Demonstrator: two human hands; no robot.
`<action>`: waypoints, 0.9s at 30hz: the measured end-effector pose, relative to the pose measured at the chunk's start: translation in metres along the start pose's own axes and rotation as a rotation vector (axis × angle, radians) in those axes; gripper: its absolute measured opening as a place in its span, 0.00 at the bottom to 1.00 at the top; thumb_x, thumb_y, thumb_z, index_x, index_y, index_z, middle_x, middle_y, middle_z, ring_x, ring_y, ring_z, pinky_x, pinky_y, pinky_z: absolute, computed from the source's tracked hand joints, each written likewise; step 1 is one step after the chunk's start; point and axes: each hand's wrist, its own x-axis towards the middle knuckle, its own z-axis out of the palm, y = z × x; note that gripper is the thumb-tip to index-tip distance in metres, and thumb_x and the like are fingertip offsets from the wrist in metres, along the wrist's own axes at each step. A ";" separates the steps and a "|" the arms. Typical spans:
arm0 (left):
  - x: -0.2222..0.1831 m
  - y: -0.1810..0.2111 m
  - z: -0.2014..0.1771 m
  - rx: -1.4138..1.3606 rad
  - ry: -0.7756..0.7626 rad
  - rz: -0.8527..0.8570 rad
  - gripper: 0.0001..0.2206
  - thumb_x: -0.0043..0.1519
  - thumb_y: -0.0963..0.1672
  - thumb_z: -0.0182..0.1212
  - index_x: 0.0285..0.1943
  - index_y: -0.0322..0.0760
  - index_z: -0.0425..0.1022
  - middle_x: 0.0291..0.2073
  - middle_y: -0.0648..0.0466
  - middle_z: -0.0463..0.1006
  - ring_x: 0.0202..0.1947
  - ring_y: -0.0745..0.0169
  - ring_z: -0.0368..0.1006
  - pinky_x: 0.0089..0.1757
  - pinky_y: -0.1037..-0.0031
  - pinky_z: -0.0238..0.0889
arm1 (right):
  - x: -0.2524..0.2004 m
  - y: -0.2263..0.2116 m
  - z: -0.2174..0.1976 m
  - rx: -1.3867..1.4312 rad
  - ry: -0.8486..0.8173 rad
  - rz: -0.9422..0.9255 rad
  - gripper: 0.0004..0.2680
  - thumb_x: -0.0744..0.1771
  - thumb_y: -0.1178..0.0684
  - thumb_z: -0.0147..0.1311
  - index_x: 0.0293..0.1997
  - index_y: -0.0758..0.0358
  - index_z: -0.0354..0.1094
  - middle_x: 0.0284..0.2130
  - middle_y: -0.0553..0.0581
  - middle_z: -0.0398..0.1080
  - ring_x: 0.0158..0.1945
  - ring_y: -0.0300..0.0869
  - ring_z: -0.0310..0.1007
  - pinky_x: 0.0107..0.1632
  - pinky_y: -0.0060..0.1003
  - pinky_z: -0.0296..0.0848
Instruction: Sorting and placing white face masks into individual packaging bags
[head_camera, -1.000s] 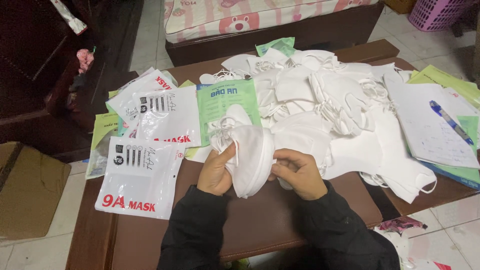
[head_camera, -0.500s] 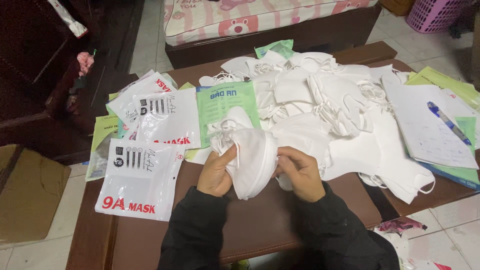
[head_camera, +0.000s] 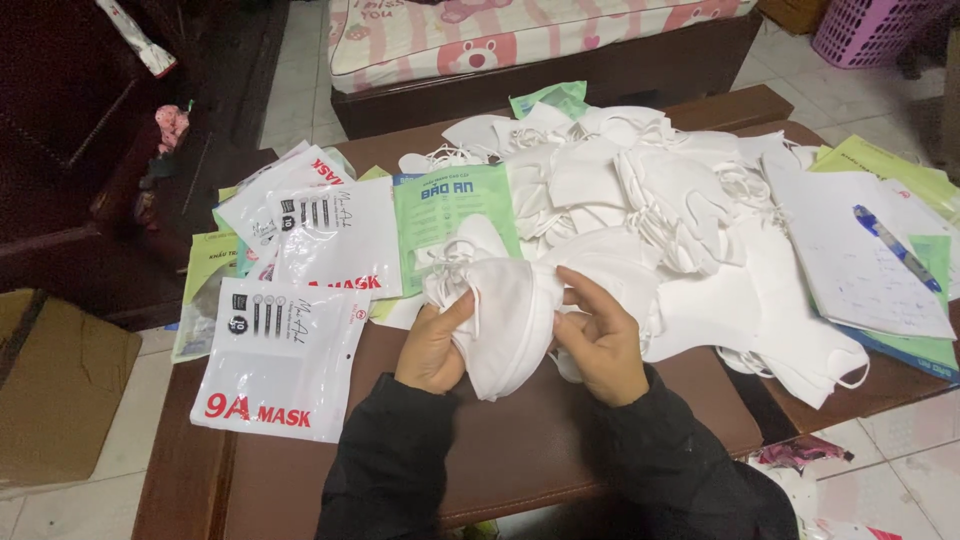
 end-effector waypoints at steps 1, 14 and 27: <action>0.000 -0.001 0.000 -0.006 0.000 0.000 0.18 0.61 0.40 0.65 0.61 0.31 0.73 0.47 0.44 0.82 0.43 0.54 0.79 0.48 0.55 0.75 | -0.001 0.004 -0.002 -0.036 -0.002 -0.021 0.18 0.66 0.62 0.55 0.64 0.72 0.62 0.42 0.65 0.75 0.31 0.40 0.80 0.31 0.36 0.85; 0.000 0.001 0.001 -0.001 0.014 -0.023 0.18 0.61 0.40 0.65 0.61 0.31 0.72 0.46 0.45 0.82 0.43 0.54 0.79 0.47 0.56 0.75 | 0.002 0.013 -0.010 -0.072 -0.118 -0.142 0.10 0.66 0.60 0.58 0.50 0.75 0.75 0.44 0.73 0.76 0.37 0.45 0.79 0.33 0.42 0.82; 0.008 -0.003 -0.008 0.024 -0.014 -0.027 0.20 0.62 0.40 0.64 0.64 0.31 0.71 0.49 0.43 0.80 0.45 0.52 0.78 0.49 0.53 0.74 | 0.000 0.028 -0.013 -0.063 -0.035 -0.037 0.07 0.65 0.64 0.58 0.45 0.76 0.72 0.41 0.67 0.75 0.34 0.44 0.82 0.31 0.35 0.85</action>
